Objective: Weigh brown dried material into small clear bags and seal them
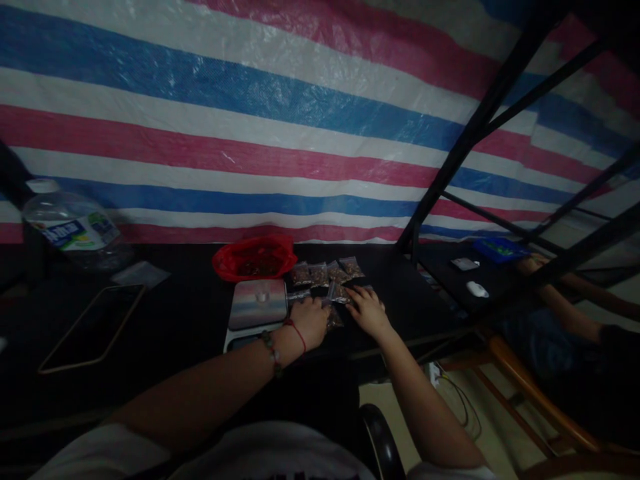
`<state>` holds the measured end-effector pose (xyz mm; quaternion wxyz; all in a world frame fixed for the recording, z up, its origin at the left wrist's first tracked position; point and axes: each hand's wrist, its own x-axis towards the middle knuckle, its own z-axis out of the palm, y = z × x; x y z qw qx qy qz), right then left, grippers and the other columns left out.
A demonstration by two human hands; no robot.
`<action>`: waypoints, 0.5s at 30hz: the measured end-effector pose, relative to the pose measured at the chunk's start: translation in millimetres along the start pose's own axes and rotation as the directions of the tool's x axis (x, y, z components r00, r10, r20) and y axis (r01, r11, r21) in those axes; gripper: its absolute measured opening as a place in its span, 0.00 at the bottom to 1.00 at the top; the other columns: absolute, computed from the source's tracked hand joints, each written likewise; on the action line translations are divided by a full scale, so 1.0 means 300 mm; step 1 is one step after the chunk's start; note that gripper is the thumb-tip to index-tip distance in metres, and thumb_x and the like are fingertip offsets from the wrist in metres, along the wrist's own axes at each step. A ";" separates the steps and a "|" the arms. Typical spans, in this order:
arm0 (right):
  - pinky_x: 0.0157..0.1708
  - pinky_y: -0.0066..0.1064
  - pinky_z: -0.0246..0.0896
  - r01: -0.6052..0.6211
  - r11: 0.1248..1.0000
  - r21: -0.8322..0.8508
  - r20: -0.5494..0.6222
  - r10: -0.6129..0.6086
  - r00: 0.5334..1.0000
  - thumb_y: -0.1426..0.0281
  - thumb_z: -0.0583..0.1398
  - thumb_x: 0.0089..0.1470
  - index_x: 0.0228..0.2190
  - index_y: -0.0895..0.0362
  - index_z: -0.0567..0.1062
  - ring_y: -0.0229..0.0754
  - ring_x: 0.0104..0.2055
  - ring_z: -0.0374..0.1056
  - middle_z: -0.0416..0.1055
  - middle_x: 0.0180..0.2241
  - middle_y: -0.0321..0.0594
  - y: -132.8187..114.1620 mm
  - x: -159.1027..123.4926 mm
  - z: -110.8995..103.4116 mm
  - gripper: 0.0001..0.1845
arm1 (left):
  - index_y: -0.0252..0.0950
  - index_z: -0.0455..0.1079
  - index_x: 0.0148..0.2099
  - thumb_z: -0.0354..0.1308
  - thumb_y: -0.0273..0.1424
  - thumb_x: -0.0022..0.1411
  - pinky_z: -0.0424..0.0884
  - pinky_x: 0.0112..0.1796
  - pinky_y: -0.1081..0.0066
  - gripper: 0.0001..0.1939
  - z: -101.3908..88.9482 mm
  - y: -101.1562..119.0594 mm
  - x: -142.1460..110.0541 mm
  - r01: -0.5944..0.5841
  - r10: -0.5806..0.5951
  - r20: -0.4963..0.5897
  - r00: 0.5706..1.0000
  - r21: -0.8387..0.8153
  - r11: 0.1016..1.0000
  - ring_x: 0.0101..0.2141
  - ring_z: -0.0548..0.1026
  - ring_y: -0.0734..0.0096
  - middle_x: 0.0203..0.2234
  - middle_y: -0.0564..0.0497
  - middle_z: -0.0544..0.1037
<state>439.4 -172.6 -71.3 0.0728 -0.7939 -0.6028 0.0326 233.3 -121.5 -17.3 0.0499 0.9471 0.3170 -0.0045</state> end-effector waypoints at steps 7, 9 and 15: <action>0.50 0.50 0.57 -0.101 0.994 0.038 -0.177 0.107 0.978 0.54 0.52 0.58 0.58 0.51 0.63 0.58 0.60 0.50 0.60 0.57 0.48 0.003 -0.028 0.035 0.29 | 0.35 0.70 0.50 0.47 0.25 0.62 0.71 0.40 0.60 0.16 0.026 -0.015 0.049 0.021 -0.020 -0.070 0.997 0.006 1.000 0.45 0.70 0.55 0.46 0.38 0.71; 0.54 0.49 0.54 -0.031 0.998 0.055 -0.233 0.043 0.972 0.58 0.51 0.59 0.58 0.55 0.63 0.55 0.60 0.51 0.60 0.58 0.50 0.034 -0.022 0.046 0.28 | 0.35 0.70 0.49 0.45 0.24 0.62 0.71 0.41 0.61 0.17 0.008 -0.024 0.056 0.009 -0.009 -0.090 0.996 -0.009 1.000 0.45 0.71 0.56 0.45 0.39 0.71; 0.57 0.45 0.52 0.029 0.993 0.112 -0.315 0.007 0.949 0.73 0.50 0.55 0.53 0.60 0.68 0.49 0.59 0.57 0.63 0.54 0.52 0.158 -0.004 0.074 0.24 | 0.38 0.71 0.48 0.50 0.29 0.64 0.68 0.49 0.66 0.13 -0.164 -0.098 -0.052 -0.362 0.328 -0.214 0.920 -0.147 0.920 0.45 0.72 0.63 0.43 0.45 0.75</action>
